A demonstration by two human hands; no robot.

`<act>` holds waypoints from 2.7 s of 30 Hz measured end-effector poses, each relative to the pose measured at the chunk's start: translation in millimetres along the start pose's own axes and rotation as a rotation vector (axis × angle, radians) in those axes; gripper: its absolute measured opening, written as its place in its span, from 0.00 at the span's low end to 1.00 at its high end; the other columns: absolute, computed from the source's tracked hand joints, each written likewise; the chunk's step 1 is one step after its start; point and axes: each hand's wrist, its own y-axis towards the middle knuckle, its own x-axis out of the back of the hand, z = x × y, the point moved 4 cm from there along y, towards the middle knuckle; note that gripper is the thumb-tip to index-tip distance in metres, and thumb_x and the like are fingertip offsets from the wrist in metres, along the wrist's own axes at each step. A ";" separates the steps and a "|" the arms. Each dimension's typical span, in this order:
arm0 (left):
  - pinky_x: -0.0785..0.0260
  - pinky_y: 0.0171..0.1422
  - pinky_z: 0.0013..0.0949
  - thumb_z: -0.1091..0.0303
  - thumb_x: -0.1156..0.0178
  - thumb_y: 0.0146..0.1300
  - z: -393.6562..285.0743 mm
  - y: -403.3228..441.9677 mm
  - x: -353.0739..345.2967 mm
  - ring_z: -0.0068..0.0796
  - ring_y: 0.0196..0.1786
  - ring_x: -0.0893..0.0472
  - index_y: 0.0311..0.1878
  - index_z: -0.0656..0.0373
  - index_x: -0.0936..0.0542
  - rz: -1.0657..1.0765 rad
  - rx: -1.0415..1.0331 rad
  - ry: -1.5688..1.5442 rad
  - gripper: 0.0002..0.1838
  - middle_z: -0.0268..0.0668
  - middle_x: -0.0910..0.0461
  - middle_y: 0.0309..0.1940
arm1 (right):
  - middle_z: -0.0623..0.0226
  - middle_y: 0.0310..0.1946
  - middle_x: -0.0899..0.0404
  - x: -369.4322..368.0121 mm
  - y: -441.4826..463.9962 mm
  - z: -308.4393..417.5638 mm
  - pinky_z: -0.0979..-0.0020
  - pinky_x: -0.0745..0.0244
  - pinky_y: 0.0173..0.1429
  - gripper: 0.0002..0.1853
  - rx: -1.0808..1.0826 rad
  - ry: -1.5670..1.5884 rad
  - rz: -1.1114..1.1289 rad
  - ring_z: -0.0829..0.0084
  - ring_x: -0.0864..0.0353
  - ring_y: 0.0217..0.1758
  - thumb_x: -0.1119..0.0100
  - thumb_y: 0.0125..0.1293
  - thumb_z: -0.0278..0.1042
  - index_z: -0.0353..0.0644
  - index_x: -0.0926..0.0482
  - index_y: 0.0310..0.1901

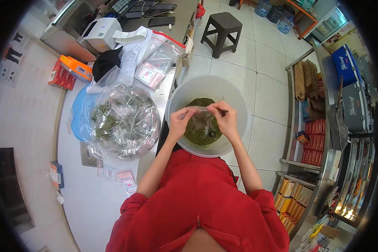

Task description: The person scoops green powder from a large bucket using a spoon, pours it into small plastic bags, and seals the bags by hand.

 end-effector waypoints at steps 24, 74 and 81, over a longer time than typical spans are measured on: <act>0.39 0.32 0.20 0.71 0.38 0.57 -88.2 -28.8 22.9 0.13 0.28 0.29 0.32 0.63 0.21 0.061 -0.126 0.430 0.05 0.28 0.24 0.24 | 0.64 0.29 0.23 -13.9 -9.3 78.5 0.71 0.31 0.32 0.06 0.278 -0.050 0.204 0.70 0.24 0.31 0.37 0.54 0.21 0.36 0.20 0.34; 0.34 0.35 0.17 0.65 0.40 0.64 -47.3 -52.0 6.8 0.13 0.35 0.24 0.48 0.64 0.21 -0.047 0.170 -0.188 0.14 0.35 0.18 0.42 | 0.69 0.30 0.19 -40.6 -46.8 91.7 0.69 0.25 0.42 0.11 0.490 -0.275 0.082 0.65 0.21 0.40 0.31 0.43 0.23 0.46 0.16 0.32; 0.31 0.48 0.25 0.70 0.43 0.65 -62.5 -52.7 16.4 0.19 0.40 0.22 0.47 0.65 0.20 0.157 0.154 -0.013 0.11 0.37 0.18 0.40 | 0.64 0.36 0.16 -19.8 -18.1 81.2 0.75 0.28 0.39 0.15 0.011 0.048 0.122 0.74 0.20 0.35 0.33 0.51 0.24 0.41 0.16 0.43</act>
